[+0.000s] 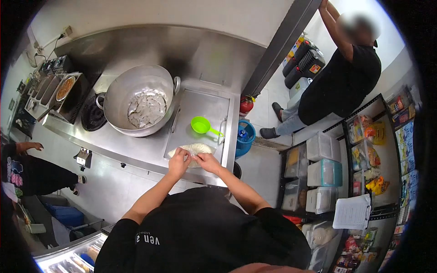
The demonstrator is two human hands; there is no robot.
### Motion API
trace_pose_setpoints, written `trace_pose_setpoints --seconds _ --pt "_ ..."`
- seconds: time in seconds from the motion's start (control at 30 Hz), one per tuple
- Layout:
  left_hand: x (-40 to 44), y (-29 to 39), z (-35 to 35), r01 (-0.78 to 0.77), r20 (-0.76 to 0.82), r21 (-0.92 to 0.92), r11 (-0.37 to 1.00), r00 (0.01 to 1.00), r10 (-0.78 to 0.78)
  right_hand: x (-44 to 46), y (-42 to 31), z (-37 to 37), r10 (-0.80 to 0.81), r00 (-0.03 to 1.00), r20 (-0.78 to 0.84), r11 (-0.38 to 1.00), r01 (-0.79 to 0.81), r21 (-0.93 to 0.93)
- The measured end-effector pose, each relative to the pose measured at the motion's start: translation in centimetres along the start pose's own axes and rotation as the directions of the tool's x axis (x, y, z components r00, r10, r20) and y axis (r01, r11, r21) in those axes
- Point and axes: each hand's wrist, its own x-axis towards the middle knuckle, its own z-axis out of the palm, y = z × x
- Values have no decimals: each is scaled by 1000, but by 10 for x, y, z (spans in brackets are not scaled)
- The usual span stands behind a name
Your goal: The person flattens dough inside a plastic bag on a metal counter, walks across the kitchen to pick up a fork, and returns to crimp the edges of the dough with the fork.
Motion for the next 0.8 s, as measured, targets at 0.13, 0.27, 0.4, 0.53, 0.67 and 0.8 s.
trace_pose_setpoints --seconds 0.13,0.27,0.4,0.53,0.67,0.8 --pt "1 -5 3 -24 -1 -1 1000 1000 24 4 9 4 18 996 82 988 -30 150" --pt "2 -2 -8 -44 96 -52 998 994 49 6 0 -10 289 870 399 829 -436 351" --pt "5 -3 -18 -70 212 3 998 975 68 15 4 -12 298 857 420 793 -467 391" --pt "7 -15 -7 -129 134 34 991 983 123 21 17 2 97 987 125 993 -104 53" --pt "3 -8 -3 -141 109 96 985 985 130 4 -23 -8 200 980 21 969 -194 -153" --pt "3 -4 0 -143 81 123 982 988 133 5 -15 8 256 966 -40 960 -258 -105"
